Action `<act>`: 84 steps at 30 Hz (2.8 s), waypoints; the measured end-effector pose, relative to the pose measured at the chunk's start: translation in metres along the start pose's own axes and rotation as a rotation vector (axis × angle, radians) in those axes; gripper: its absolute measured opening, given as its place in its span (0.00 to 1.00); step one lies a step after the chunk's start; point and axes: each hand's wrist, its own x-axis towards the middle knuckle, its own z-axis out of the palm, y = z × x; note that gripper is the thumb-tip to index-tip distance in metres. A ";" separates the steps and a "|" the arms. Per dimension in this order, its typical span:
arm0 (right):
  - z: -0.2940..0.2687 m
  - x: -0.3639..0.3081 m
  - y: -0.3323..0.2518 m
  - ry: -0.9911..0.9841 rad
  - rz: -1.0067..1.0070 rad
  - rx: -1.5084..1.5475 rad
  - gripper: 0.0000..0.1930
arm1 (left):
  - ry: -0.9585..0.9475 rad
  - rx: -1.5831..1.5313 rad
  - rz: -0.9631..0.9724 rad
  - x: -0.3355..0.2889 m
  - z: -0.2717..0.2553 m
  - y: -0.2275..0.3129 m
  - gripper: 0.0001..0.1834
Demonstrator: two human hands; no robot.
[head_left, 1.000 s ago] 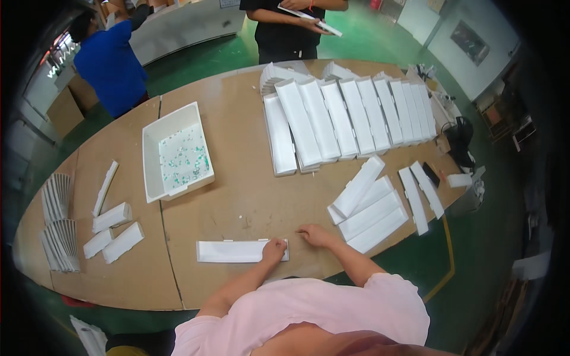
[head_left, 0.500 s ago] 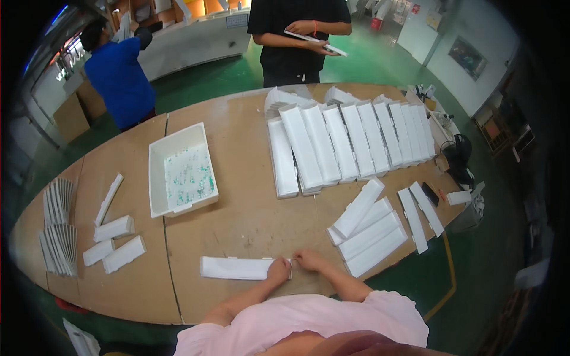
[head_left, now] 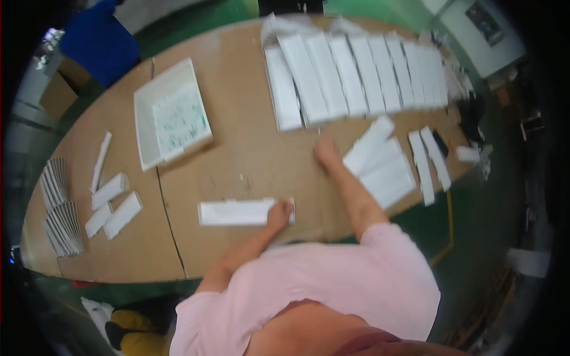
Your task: The recorder is assembling small green fasteners into white plastic components on a long assembly table.
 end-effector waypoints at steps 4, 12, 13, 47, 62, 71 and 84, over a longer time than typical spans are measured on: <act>0.020 0.011 0.020 0.095 -0.042 -0.055 0.12 | 0.009 -0.010 0.013 -0.001 0.009 -0.001 0.16; -0.136 -0.010 -0.072 -0.207 -0.233 1.227 0.06 | 0.092 -0.039 0.072 0.001 0.003 -0.006 0.13; -0.172 -0.005 -0.086 -0.161 -0.253 1.531 0.05 | 0.090 -0.035 0.088 0.000 0.005 -0.006 0.13; 0.039 -0.027 -0.035 -0.135 -0.105 0.010 0.12 | 0.019 0.020 0.112 0.001 0.002 0.001 0.16; 0.055 -0.190 0.048 -0.049 -0.195 0.563 0.08 | -0.121 -0.079 -0.043 0.007 -0.001 -0.003 0.08; 0.054 -0.190 0.040 -0.262 -0.129 0.632 0.04 | -0.205 -0.306 -0.333 0.009 0.000 0.018 0.05; 0.064 -0.170 0.041 -0.273 -0.426 0.563 0.05 | -0.156 -0.399 -0.428 0.013 0.004 0.022 0.06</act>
